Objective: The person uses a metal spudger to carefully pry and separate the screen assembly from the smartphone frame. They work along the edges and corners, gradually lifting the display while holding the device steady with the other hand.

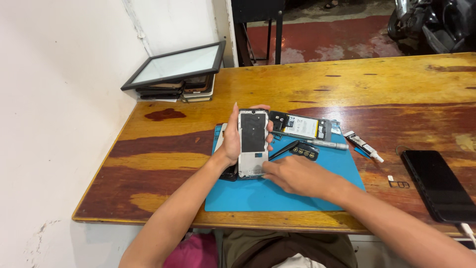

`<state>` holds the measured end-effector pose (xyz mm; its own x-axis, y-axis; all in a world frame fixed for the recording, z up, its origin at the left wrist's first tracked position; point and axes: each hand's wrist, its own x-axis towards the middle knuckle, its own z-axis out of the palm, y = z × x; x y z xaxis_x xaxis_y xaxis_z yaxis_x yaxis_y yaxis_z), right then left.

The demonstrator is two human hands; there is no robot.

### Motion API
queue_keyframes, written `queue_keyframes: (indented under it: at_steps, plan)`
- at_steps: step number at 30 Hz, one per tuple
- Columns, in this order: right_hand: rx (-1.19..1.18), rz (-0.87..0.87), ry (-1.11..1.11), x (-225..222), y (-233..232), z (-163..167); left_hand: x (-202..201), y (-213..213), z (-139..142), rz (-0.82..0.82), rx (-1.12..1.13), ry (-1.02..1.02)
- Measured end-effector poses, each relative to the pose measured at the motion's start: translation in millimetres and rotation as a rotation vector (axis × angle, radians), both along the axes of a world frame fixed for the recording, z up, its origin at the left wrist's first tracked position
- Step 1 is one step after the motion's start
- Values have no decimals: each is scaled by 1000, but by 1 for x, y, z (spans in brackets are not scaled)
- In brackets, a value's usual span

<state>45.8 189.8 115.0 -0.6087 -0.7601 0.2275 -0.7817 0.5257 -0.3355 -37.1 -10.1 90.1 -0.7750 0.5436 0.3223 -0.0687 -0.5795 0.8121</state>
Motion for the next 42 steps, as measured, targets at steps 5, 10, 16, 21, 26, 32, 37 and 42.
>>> queue_keyframes:
  at_steps: [5,10,16,21,26,32,37,42]
  plan:
    - [19,5,-25,-1,1,2,-1,2,1,-13,9,8]
    - [36,-18,-8,2,2,1,2,3,2,13,-19,-2]
    - [70,-25,-43,0,8,7,2,4,3,15,-20,3]
    - [63,-26,-92,-2,13,14,2,4,3,18,-18,-13]
    - [77,-36,-103,-4,16,16,3,3,4,19,-21,-11]
    - [77,-17,-175,-14,26,17,2,3,4,15,-27,0]
    - [64,23,-213,-21,34,18,3,4,5,25,-44,-2]
    - [139,-38,-246,-24,38,19,3,5,6,27,-52,9]
